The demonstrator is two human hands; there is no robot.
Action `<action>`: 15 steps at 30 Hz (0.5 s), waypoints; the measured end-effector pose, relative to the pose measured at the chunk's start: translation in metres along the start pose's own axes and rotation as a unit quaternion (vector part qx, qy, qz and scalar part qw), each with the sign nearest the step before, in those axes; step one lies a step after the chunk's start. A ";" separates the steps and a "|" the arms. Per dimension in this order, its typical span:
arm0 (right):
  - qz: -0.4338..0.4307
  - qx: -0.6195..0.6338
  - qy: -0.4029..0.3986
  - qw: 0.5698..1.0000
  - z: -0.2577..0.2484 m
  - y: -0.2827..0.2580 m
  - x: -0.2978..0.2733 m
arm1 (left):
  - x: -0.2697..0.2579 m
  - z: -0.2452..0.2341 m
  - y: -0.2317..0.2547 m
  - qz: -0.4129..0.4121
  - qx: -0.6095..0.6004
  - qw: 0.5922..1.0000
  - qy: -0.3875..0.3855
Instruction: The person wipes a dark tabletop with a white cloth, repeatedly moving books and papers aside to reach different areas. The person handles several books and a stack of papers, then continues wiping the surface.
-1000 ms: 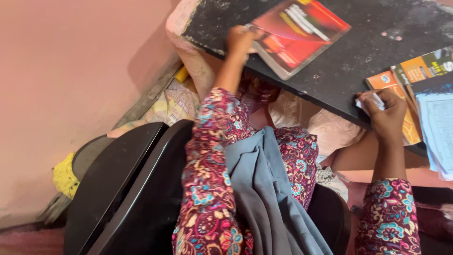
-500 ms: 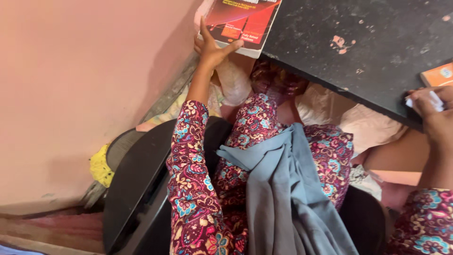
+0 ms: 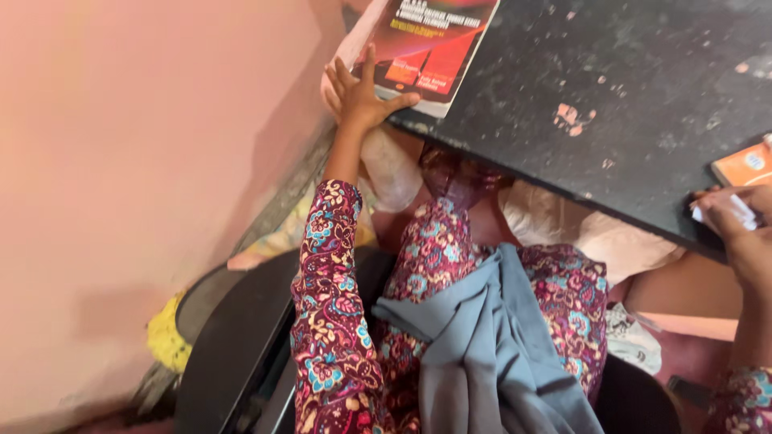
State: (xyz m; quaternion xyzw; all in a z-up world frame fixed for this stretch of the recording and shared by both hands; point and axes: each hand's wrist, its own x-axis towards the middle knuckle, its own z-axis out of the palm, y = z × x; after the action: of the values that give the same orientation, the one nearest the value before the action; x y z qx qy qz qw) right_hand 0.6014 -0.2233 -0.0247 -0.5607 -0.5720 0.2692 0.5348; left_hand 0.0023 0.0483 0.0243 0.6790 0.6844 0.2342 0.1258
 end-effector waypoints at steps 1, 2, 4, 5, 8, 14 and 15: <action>0.014 0.020 0.011 1.000 0.002 -0.010 0.004 | 0.009 -0.004 0.005 0.010 -0.018 1.000 -0.007; 0.015 -0.003 0.012 1.000 0.003 -0.016 0.008 | 0.017 -0.008 0.010 -0.006 -0.003 0.999 -0.031; 0.025 -0.049 0.009 0.998 0.006 -0.018 0.007 | 0.028 -0.011 0.014 -0.045 0.029 0.995 -0.086; 0.049 -0.034 0.014 0.998 0.005 -0.013 0.005 | 0.031 -0.009 0.014 -0.049 0.034 0.995 -0.085; 0.084 -0.011 0.011 0.996 -0.007 0.024 0.008 | 0.046 -0.002 0.023 -0.049 0.048 0.995 -0.078; 0.092 0.103 0.004 0.990 -0.026 0.144 0.038 | 0.068 0.005 0.036 -0.029 0.056 0.996 -0.059; 0.092 0.108 -0.006 0.990 -0.026 0.150 0.041 | 0.070 0.006 0.038 -0.025 0.059 0.996 -0.054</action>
State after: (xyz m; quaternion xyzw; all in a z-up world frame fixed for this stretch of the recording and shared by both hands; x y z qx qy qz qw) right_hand 0.6863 -0.1587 -0.1403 -0.5484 -0.4886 0.3808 0.5617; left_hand 0.0345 0.1175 0.0483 0.6795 0.7059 0.1531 0.1282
